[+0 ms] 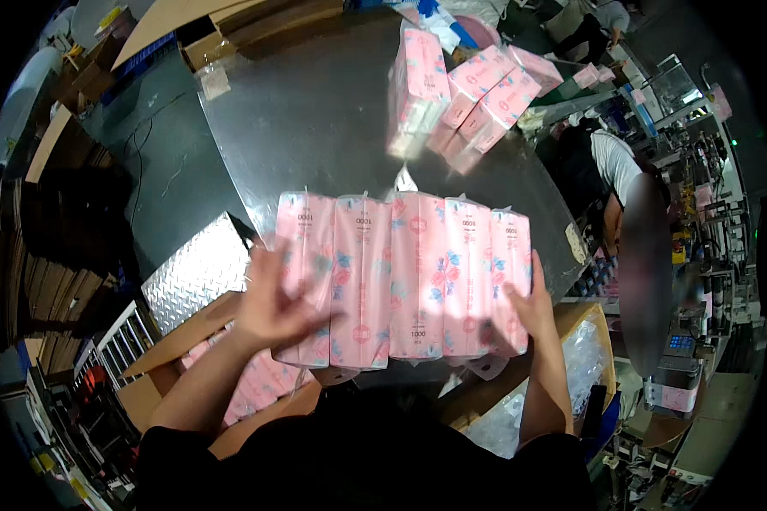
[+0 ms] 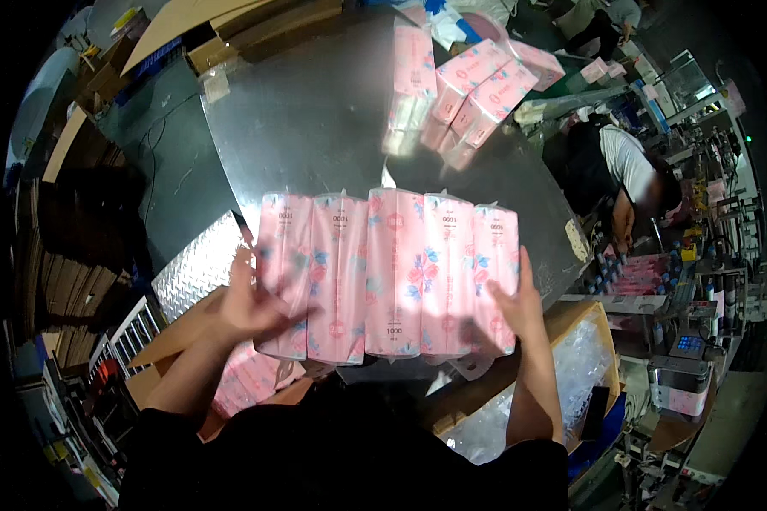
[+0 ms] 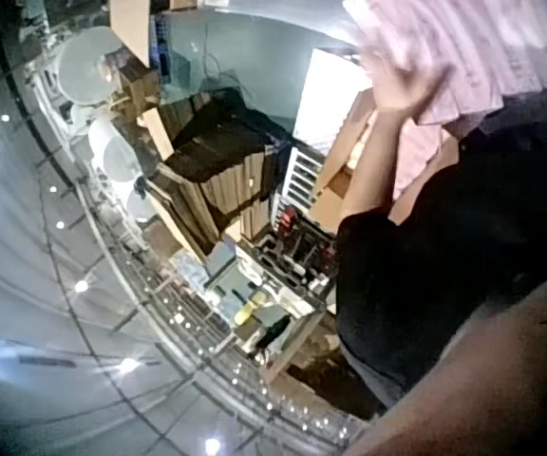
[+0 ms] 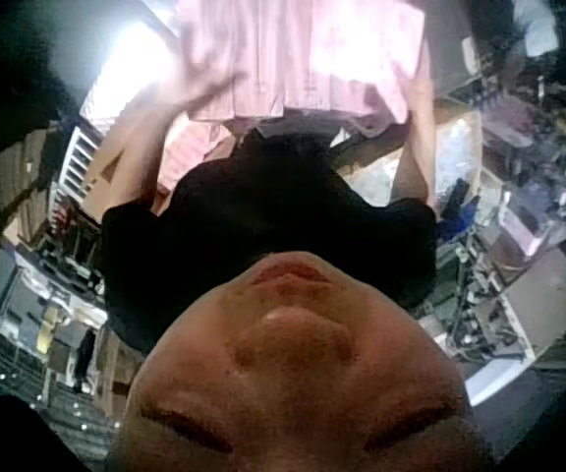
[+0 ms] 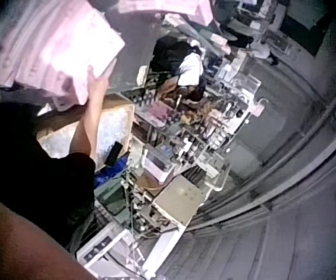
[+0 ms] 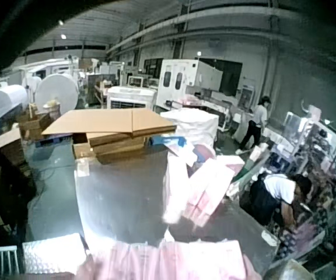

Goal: The person packs bundles of pink-wrapped tissues into cardboard boxes, folds the top flaps, and places the boxes onto a conveyor belt.

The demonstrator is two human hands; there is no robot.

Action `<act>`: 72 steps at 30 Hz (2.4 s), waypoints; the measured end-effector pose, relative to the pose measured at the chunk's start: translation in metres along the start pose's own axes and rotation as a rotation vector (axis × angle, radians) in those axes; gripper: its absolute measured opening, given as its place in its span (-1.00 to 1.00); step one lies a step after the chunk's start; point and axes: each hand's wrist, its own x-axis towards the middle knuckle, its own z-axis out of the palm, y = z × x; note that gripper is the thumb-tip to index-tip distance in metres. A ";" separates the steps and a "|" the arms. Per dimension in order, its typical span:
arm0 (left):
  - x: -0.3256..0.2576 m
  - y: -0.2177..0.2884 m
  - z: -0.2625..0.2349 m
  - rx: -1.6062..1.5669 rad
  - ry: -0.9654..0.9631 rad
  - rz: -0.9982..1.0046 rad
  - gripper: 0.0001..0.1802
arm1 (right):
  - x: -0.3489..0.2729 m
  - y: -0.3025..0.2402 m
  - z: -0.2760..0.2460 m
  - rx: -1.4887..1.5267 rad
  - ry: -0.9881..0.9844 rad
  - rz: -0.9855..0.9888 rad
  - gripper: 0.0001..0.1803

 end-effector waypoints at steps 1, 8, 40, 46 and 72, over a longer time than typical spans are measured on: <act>-0.007 -0.026 0.008 -0.408 -0.055 -0.151 -0.01 | -0.002 0.016 0.003 0.114 0.046 0.016 -0.16; -0.034 -0.125 0.074 -1.785 -0.241 -0.447 -0.28 | 0.011 0.054 0.055 0.657 -0.013 0.400 -0.21; -0.419 -0.199 -0.192 -0.084 -0.222 -0.694 -0.01 | -0.142 -0.197 0.320 0.096 -0.950 0.519 -0.40; -0.453 -0.158 -0.216 0.234 -0.516 -0.643 0.18 | -0.178 -0.285 0.362 -0.387 -1.081 -0.477 -0.12; -0.470 -0.119 -0.172 0.293 -0.355 -0.515 0.22 | -0.208 -0.328 0.372 -0.835 -1.176 -0.235 -0.13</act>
